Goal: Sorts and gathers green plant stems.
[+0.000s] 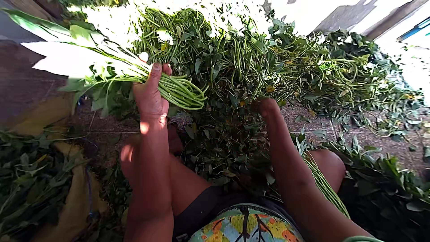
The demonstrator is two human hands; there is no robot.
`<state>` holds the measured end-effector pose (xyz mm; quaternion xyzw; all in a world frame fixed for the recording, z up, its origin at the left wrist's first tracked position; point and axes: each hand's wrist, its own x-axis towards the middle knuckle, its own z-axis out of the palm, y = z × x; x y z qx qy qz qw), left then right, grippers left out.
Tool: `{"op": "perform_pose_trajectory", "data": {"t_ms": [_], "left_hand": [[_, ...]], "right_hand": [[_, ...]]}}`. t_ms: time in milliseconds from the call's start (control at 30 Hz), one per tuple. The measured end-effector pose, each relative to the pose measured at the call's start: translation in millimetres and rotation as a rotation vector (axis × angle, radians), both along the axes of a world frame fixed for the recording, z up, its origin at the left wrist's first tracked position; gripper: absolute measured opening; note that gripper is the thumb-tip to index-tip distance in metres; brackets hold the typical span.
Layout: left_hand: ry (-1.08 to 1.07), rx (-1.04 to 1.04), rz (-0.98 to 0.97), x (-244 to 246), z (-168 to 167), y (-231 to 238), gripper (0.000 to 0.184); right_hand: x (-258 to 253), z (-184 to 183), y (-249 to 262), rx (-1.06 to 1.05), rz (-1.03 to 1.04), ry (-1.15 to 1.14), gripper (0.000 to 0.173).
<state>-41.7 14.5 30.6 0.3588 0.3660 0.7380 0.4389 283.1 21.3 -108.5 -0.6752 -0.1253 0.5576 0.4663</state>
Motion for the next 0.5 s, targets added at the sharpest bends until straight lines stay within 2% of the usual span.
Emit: {"op": "perform_pose_trajectory", "data": {"t_ms": [100,200,267,333,400,467,500], "left_hand": [[-0.051,-0.107,-0.113,-1.3,-4.3,-4.1,0.019],[-0.049,-0.137,-0.184,-0.5,-7.4,-6.0,0.016],[-0.037,-0.132,-0.181,0.4,-8.4,-6.7,0.013],[-0.061,-0.13,-0.165,0.7,-9.5,-4.3,0.009],[-0.098,-0.173,-0.164,2.3,-8.9,-0.8,0.006],[-0.115,-0.215,-0.204,6.1,-12.2,1.3,0.007],[-0.119,-0.236,-0.22,9.8,-14.4,2.4,0.006]], "right_hand": [[24.8,-18.7,39.2,-0.021,-0.075,-0.198,0.035],[32.1,-46.8,67.7,-0.09,0.164,-0.422,0.05],[30.2,-53.9,74.7,-0.073,0.195,-0.487,0.049],[20.8,-37.2,70.7,0.072,0.028,-0.469,0.042],[10.5,-15.5,60.6,0.335,-0.163,-0.37,0.035],[-0.9,2.9,40.3,0.56,-0.247,-0.211,0.026],[-7.3,9.6,28.1,0.627,-0.245,-0.14,0.028]]}}
